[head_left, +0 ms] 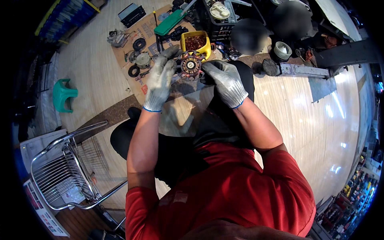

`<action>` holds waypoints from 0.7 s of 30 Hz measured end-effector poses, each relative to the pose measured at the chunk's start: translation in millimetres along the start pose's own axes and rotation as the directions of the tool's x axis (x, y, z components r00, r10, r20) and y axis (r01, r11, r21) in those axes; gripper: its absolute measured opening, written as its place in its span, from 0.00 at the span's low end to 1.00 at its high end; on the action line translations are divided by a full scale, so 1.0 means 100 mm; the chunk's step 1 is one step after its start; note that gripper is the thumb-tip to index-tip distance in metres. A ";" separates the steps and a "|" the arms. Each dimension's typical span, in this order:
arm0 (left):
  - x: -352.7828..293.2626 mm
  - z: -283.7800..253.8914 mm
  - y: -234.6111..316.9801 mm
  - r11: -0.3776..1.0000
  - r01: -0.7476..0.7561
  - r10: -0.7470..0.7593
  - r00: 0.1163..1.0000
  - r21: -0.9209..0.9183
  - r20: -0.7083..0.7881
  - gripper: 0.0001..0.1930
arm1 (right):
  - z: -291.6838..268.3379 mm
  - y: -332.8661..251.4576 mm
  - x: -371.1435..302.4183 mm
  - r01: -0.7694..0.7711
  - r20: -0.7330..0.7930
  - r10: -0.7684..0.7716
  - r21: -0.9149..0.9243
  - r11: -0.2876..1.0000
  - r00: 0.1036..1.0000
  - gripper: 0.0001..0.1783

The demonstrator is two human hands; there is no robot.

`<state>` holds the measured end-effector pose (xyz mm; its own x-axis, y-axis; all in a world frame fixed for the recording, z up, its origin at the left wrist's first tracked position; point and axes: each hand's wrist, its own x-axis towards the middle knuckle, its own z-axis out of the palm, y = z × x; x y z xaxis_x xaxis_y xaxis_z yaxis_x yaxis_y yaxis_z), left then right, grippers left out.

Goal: The person holds an alternator stator and uses pliers to pull and manipulate the copper windings. They rotate the stator and adjust the wires by hand while sitting on the floor.

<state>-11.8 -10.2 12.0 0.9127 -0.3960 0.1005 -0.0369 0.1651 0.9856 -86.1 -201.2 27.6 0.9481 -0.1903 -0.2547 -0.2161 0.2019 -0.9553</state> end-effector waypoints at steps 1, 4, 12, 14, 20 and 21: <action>0.01 -0.02 -0.04 0.998 -0.021 0.022 1.000 0.062 -0.008 0.23 | 0.01 0.00 0.00 -0.007 0.001 0.006 0.048 0.999 1.000 0.15; -0.01 0.03 -0.07 0.890 -0.247 0.258 0.966 0.383 0.024 0.24 | 0.01 -0.02 0.01 -0.033 -0.003 0.034 0.172 0.984 0.999 0.12; -0.05 0.24 -0.11 0.985 -0.142 0.135 0.987 0.093 0.082 0.37 | 0.06 -0.04 0.02 -0.110 0.033 0.105 0.251 0.962 0.994 0.12; -0.06 0.22 -0.08 0.999 -0.043 0.041 0.996 0.033 0.073 0.30 | 0.08 -0.06 0.00 -0.128 0.029 0.124 0.173 0.977 0.992 0.13; -0.01 0.19 -0.28 0.811 0.190 -0.262 0.964 -0.553 -0.054 0.24 | 0.12 -0.04 0.02 -0.007 0.157 0.012 -0.031 0.999 0.988 0.17; -0.05 0.18 -0.27 0.725 0.208 -0.266 0.964 -0.657 0.012 0.25 | 0.13 -0.07 0.00 -0.017 0.161 0.030 -0.083 0.996 0.986 0.17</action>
<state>-22.5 -28.9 -12.6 0.8846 -0.4368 -0.1633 0.4305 0.6304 0.6460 -81.2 -189.8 35.8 0.9663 -0.0266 -0.2560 -0.2509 0.1244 -0.9600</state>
